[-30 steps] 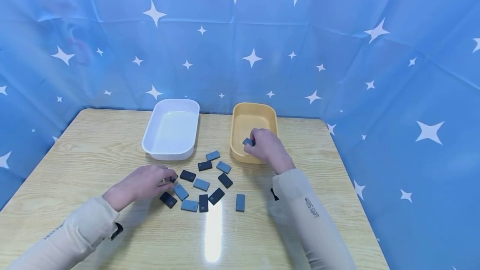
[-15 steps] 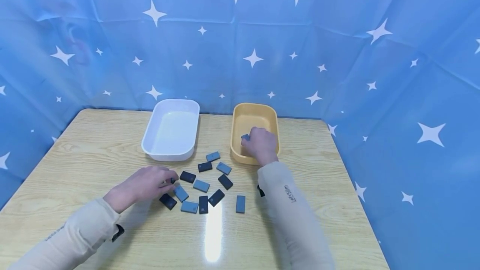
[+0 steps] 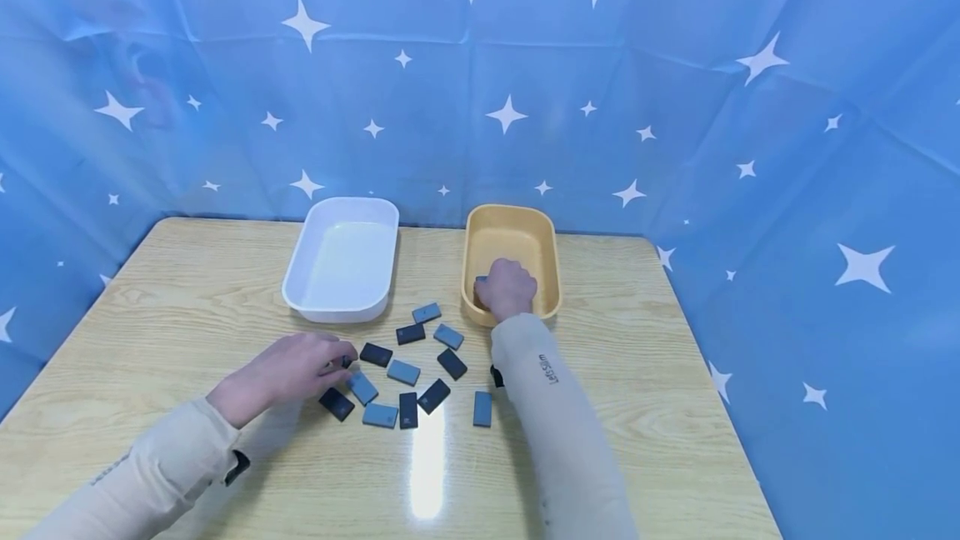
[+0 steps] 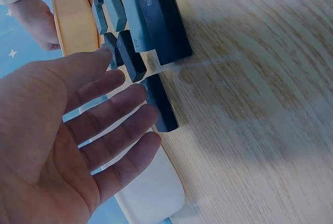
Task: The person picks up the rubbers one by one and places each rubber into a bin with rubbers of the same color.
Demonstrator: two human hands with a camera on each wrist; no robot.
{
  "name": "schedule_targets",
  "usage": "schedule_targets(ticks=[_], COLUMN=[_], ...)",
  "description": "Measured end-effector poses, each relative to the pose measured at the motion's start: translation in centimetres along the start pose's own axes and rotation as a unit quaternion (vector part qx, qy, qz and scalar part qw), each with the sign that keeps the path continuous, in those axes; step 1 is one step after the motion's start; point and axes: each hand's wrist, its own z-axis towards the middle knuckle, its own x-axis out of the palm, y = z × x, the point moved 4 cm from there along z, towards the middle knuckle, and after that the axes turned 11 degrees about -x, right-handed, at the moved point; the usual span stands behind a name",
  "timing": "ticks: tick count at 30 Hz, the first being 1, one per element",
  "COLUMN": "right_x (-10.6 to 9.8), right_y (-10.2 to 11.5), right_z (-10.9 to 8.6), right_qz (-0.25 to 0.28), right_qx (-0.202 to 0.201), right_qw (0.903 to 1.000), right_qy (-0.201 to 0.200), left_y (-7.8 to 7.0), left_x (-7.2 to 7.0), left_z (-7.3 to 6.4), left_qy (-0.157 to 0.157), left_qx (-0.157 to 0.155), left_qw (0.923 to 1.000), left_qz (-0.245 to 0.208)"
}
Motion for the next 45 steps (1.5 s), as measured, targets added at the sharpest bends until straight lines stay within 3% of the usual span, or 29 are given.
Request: schedule_targets(ticks=[9,28,41,45], right_x=[0.8,1.0,-1.8,-2.6], right_y=[0.2,0.1,0.4,0.4], right_z=[0.6,0.7,-0.7,-1.5], right_qz=[-0.007,-0.038,-0.046,-0.045], right_qx=[0.016,-0.002,-0.049,-0.062], right_qw=[0.9996,0.9991,0.9974,0.9969], right_qy=[0.022,0.018,-0.025,-0.019], left_y=[0.1,0.3,0.2,0.2], left_x=[0.2,0.2,0.0,0.0], left_z=[-0.2,-0.3,-0.1,0.0], left_qy=[-0.007,-0.006,-0.009,-0.006], left_qx=[0.005,-0.004,-0.002,-0.003], left_qw=[1.0,0.9998,0.9999,0.9999], left_qz=[0.0,-0.018,-0.007,-0.011])
